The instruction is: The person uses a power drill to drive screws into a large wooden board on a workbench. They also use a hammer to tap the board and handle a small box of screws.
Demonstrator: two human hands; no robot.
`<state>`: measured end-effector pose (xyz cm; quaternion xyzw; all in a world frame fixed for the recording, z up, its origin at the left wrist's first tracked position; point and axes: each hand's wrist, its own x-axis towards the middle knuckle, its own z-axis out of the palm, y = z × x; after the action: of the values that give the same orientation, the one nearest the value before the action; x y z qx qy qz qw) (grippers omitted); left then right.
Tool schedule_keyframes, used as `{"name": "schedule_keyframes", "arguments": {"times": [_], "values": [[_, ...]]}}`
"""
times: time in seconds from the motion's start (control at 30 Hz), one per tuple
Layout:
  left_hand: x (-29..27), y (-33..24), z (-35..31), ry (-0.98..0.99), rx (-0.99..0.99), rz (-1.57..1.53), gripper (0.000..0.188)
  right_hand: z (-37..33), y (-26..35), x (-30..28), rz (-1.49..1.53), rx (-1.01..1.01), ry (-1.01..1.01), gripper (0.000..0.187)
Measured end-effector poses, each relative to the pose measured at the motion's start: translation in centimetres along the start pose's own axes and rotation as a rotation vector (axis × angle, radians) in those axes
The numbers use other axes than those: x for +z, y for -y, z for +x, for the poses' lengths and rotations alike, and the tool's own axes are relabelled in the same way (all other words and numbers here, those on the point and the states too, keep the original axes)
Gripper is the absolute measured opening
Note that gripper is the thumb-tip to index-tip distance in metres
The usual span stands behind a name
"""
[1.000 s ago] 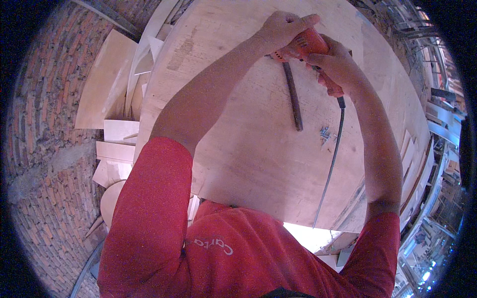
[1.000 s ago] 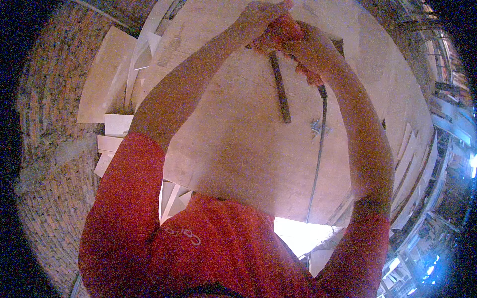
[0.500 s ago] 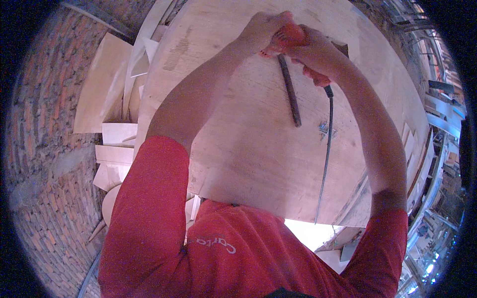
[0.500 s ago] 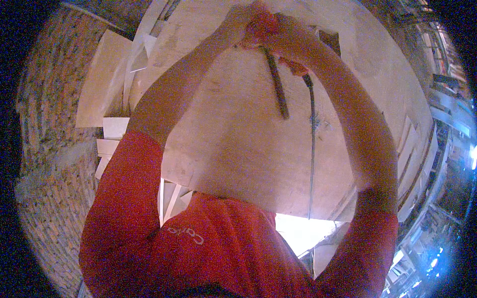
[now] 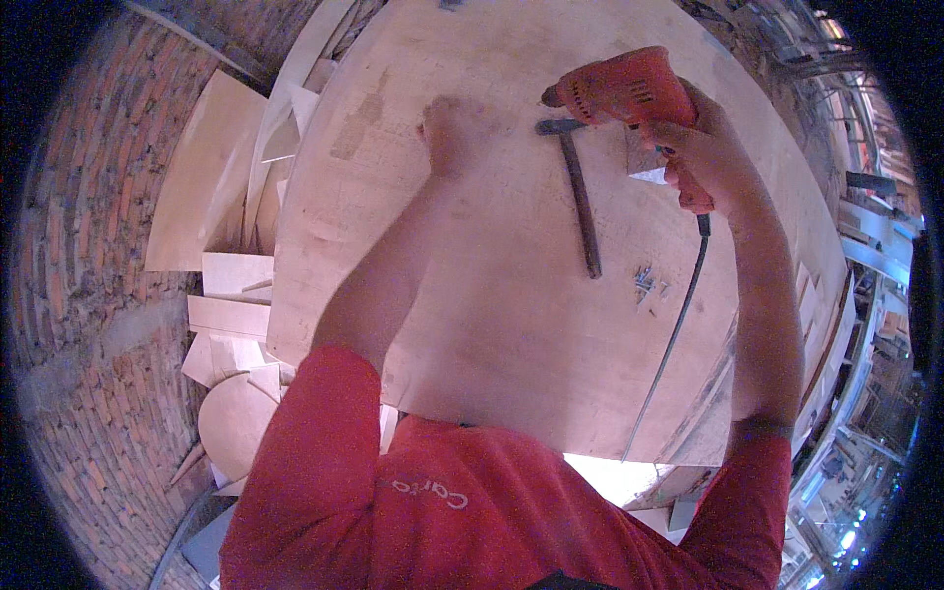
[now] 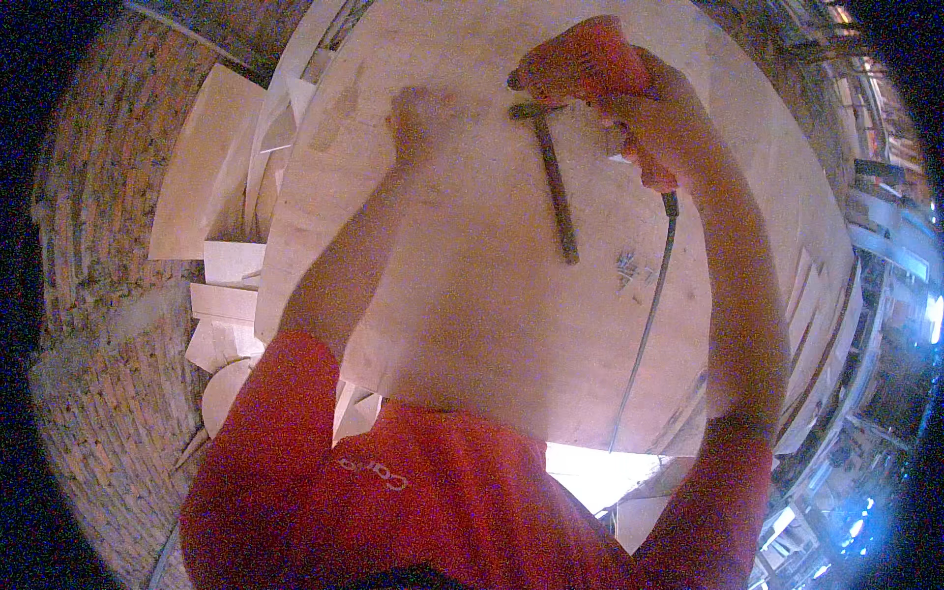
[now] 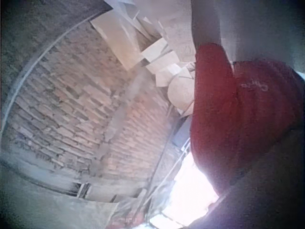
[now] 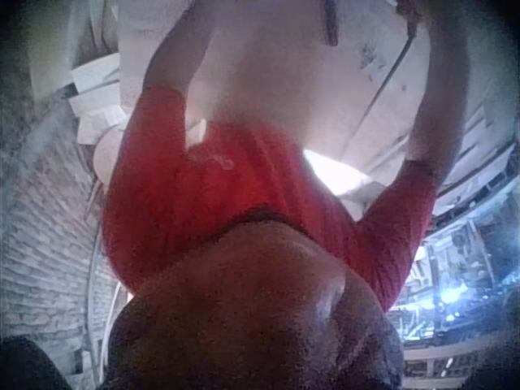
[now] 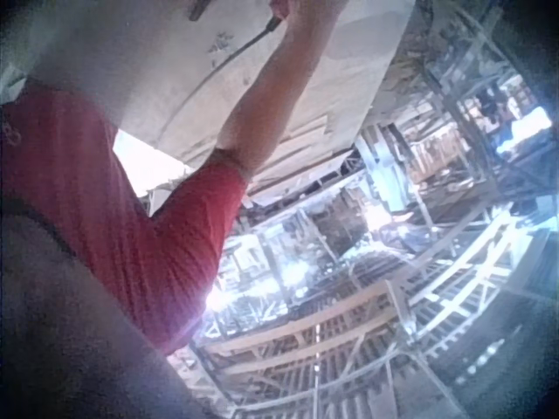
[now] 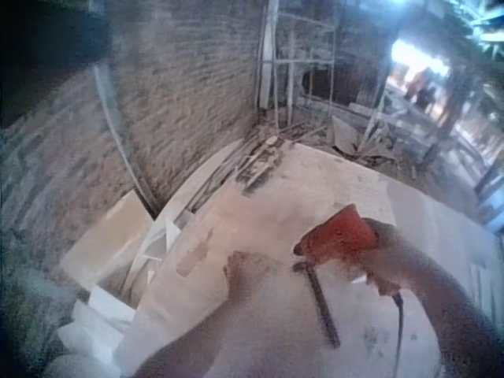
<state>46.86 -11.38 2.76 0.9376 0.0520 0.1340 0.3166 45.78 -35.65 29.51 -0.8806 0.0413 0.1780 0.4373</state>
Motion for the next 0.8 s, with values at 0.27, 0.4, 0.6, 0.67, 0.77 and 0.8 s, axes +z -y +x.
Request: {"name": "schedule_keyframes", "arguments": {"times": [0.27,0.4,0.6,0.67,0.77,0.8], "values": [[4.8,-0.8,-2.6,0.126,-0.323,-0.839,0.024,0.7,-0.1,-0.3,-0.035,0.041,0.105,0.059],[10.1,3.9,-1.7,-0.201,-0.334,-0.709,0.021,1.1,1.7,2.0,-0.02,-0.025,0.168,0.058],[7.8,-0.2,-2.5,-0.16,-0.087,0.024,0.019,0.9,0.3,1.4,-0.068,0.023,0.17,0.057],[7.9,1.0,-2.3,-0.062,-0.093,-0.047,0.019,1.2,0.4,1.7,-0.087,0.015,0.173,0.057],[7.8,0.6,-2.5,-0.05,-0.079,-0.035,0.019,1.2,0.6,1.8,-0.087,0.011,0.183,0.056],[7.5,0.1,-2.7,-0.067,-0.07,-0.01,0.019,1.3,0.5,1.9,-0.081,0.018,0.182,0.056]]}}
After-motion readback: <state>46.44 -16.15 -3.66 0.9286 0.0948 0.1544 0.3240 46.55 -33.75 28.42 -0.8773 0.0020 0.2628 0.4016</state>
